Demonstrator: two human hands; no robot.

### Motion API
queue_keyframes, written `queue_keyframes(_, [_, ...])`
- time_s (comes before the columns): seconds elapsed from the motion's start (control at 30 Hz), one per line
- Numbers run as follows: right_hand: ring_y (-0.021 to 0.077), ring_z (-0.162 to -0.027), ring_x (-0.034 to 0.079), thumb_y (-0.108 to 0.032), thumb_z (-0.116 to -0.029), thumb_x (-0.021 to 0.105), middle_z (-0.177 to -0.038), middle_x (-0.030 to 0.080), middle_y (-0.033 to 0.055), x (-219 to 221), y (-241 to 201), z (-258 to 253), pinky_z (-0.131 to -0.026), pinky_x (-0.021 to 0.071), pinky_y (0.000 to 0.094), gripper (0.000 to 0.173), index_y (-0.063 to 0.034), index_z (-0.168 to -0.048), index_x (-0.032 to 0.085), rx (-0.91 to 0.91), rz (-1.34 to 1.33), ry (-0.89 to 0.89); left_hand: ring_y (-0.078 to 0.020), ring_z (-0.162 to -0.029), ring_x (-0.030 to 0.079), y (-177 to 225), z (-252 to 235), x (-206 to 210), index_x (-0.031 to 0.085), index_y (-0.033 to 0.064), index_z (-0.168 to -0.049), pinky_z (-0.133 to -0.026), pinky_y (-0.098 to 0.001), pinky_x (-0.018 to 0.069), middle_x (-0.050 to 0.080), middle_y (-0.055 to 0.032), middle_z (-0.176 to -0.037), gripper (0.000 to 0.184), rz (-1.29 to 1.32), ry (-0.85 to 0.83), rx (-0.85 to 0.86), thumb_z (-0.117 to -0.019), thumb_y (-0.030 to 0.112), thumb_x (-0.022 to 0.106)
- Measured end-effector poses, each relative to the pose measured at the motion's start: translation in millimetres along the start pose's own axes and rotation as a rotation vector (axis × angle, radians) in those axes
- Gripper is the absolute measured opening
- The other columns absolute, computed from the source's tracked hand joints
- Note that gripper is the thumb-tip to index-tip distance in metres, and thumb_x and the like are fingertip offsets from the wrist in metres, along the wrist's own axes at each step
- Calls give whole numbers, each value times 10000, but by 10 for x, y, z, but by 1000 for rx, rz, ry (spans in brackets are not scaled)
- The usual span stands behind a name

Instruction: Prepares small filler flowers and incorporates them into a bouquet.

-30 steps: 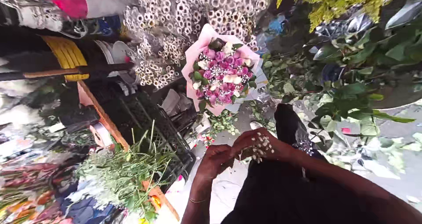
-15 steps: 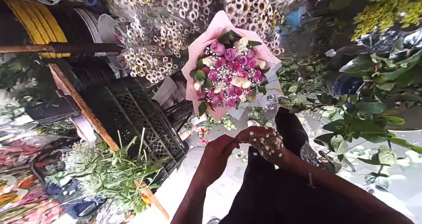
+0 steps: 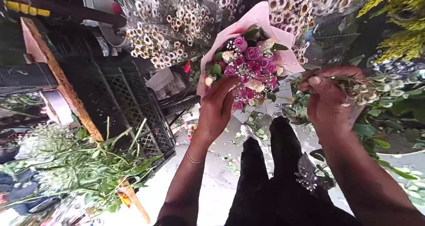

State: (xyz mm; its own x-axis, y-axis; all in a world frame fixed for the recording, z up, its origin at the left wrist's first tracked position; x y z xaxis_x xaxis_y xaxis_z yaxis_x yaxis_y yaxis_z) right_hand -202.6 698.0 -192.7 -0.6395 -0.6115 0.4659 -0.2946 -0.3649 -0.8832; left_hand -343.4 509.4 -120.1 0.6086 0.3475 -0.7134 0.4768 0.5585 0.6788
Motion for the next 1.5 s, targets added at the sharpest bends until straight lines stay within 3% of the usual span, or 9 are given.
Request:
queue_keyframes(0.13, [115,-911,731,-60,-961,673,-1039,739,-22,72,-220,-691,-825,634,328,120,-53,-1078,648,-240,397,-57,-355,-1360,541,146,-842,503,671,-2,-1281,-1170,-516,360,629,-168,-1393,361,-523,-114,291,-955,-60,526])
queue_keyframes(0.27, [105,-934,711,-62,-945,674,-1039,733,42,300,0,-884,-863,599,292,155,-7,-1088,702,-151,615,-130,-389,-1441,430,-245,-1190,773,630,-28,-1310,-1212,-585,213,575,-180,-1450,354,-819,-371,284,-998,-37,463])
queue_keyframes(0.53, [210,-926,749,-106,-960,646,-992,780,123,823,145,-910,-839,568,333,168,-74,-1040,790,-453,1098,-212,-375,-1406,484,-519,-1207,499,624,-11,-1314,-1211,-511,285,631,-187,-1373,350,-813,-375,361,-1029,-10,420])
queue_keyframes(0.63, [466,-885,718,33,-916,572,-1000,731,268,1094,358,-933,-751,525,596,238,29,-1093,730,-404,1292,-444,-370,-1267,604,-499,-1271,411,695,-13,-1189,-1169,-491,355,714,-188,-1179,285,-735,-288,363,-1043,56,461])
queue_keyframes(0.73, [533,-970,682,107,-895,530,-1079,702,305,1236,536,-997,-793,486,665,312,58,-1159,690,-308,1373,-594,-365,-1172,655,-486,-1345,361,717,-24,-1124,-1127,-477,390,727,-198,-1105,267,-698,-211,346,-1044,84,487])
queue_keyframes(0.93, [481,-933,677,-121,-952,639,-992,690,307,1019,358,-1280,-809,493,638,221,70,-1046,697,-142,1319,-430,-337,-1271,598,-563,-1506,367,688,2,-1230,-1153,-472,355,688,-184,-1246,314,-695,-277,120,-1052,133,465])
queue_keyframes(1.1, [534,-1020,656,-44,-934,610,-1069,684,328,1193,429,-1031,-873,470,690,217,67,-1102,691,-203,1331,-735,-358,-1320,536,-520,-1447,493,686,45,-1248,-1165,-541,277,666,-162,-1293,388,-705,-335,160,-927,257,631])
queue_keyframes(1.33, [173,-840,713,-118,-955,652,-926,765,133,1180,-148,-868,-782,537,298,168,-71,-1006,805,-515,1124,-417,-328,-1219,624,-642,-1564,383,706,16,-1179,-1138,-505,322,721,-159,-1180,277,-726,-216,75,-1000,167,558])
queue_keyframes(1.5, [166,-880,726,-153,-930,647,-954,770,107,1045,275,-1026,-827,547,331,185,-88,-1025,793,-296,1135,-421,-350,-1252,597,-682,-1646,360,681,39,-1245,-1142,-529,319,691,-177,-1239,292,-760,-291,-25,-1017,142,529])
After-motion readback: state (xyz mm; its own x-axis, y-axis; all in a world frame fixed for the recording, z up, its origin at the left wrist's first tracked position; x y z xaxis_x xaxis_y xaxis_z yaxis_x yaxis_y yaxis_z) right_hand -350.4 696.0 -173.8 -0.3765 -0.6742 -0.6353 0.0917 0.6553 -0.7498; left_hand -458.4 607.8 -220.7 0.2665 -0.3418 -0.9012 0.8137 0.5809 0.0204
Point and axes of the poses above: each hand's wrist, its own z-axis away from the middle knuckle, its own x-axis out of the palm, y = z × x, the point moved 10 cm from there along -z, towards the middle knuckle
